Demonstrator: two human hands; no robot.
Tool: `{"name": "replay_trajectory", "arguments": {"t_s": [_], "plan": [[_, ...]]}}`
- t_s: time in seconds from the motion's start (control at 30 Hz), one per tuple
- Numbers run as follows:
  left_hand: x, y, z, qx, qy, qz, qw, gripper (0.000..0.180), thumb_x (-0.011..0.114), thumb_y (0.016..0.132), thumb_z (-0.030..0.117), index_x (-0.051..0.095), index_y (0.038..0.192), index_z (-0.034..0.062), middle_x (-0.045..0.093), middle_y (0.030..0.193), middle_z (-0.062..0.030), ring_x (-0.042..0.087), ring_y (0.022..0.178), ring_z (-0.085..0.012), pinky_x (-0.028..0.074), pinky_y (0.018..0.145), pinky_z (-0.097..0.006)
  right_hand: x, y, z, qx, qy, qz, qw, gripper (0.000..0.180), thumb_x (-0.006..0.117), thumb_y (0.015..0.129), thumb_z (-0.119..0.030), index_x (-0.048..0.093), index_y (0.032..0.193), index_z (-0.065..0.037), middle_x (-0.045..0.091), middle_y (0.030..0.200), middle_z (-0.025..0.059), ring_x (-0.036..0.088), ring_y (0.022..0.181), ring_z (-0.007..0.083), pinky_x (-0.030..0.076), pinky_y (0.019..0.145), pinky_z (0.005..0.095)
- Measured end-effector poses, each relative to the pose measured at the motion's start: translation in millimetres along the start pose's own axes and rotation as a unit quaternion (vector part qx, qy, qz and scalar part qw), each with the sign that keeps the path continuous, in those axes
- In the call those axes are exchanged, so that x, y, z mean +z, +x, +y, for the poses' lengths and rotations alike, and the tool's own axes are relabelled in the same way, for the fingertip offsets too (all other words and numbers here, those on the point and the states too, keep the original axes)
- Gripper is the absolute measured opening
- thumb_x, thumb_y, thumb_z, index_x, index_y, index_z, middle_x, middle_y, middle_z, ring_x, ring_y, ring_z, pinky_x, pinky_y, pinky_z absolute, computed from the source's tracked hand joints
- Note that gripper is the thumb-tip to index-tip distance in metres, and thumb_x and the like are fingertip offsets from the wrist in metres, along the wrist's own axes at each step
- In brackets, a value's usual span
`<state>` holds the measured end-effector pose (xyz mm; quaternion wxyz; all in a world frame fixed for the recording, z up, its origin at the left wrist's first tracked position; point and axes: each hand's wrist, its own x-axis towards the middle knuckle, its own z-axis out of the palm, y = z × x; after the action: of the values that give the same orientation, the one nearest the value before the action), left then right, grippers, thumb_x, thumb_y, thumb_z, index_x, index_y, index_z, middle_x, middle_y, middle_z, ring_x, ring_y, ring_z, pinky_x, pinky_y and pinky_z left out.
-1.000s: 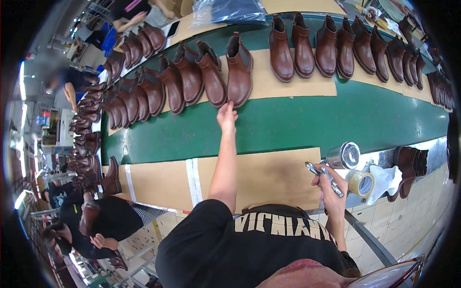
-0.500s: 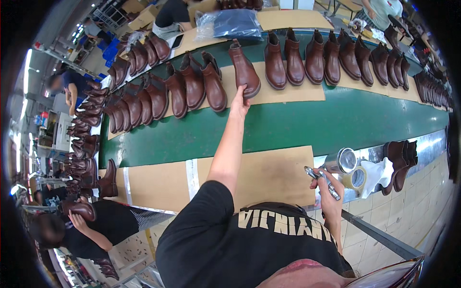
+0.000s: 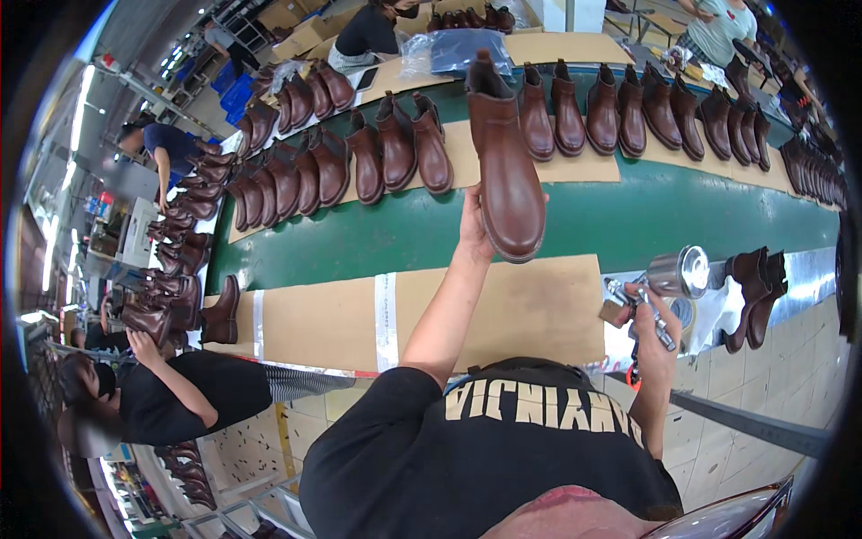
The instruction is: The recorder uses a pneumatic spray gun to apply a finish or treatment to brown leather boots on a factory production line.
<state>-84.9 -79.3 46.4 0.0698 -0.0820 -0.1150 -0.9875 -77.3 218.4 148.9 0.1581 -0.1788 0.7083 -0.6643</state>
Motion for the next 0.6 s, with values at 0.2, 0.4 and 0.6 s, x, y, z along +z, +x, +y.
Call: {"name": "replay_trajectory", "arguments": {"t_s": [0.2, 0.4, 0.6], "plan": [[-27, -30, -24, 0.028, 0.045, 0.150, 0.987, 0.046, 0.066, 0.079, 0.015, 0.050, 0.121, 0.0063, 0.057, 0.119, -0.0107, 0.055, 0.109, -0.0276, 0.041, 0.097, -0.049, -10, -10, -4, -0.026, -0.020, 0.009, 0.999, 0.027, 0.049, 0.093, -0.014, 0.061, 0.110, 0.002, 0.059, 0.072, 0.0021, 0.046, 0.063, 0.0038, 0.034, 0.055, 0.0190], [-8, -57, -34, 0.040, 0.450, 0.272, 0.849, 0.043, 0.072, 0.067, -0.008, 0.056, 0.106, 0.0000, 0.062, 0.099, -0.0091, 0.061, 0.093, -0.0198, 0.052, 0.083, -0.035, -3, -6, -36, -0.071, -0.013, -0.019, 0.997, 0.029, 0.051, 0.092, -0.013, 0.058, 0.113, 0.007, 0.059, 0.082, 0.0060, 0.054, 0.076, 0.0104, 0.046, 0.072, 0.0233], [-8, -81, -50, 0.067, 0.476, 0.271, 0.834, 0.047, 0.073, 0.063, -0.011, 0.055, 0.105, -0.0024, 0.060, 0.101, -0.0097, 0.061, 0.090, -0.0189, 0.053, 0.081, -0.031, 17, 8, -60, -0.134, -0.036, -0.037, 0.990, 0.028, 0.054, 0.090, -0.014, 0.060, 0.112, 0.002, 0.062, 0.078, 0.0035, 0.053, 0.068, 0.0060, 0.042, 0.061, 0.0191]]}}
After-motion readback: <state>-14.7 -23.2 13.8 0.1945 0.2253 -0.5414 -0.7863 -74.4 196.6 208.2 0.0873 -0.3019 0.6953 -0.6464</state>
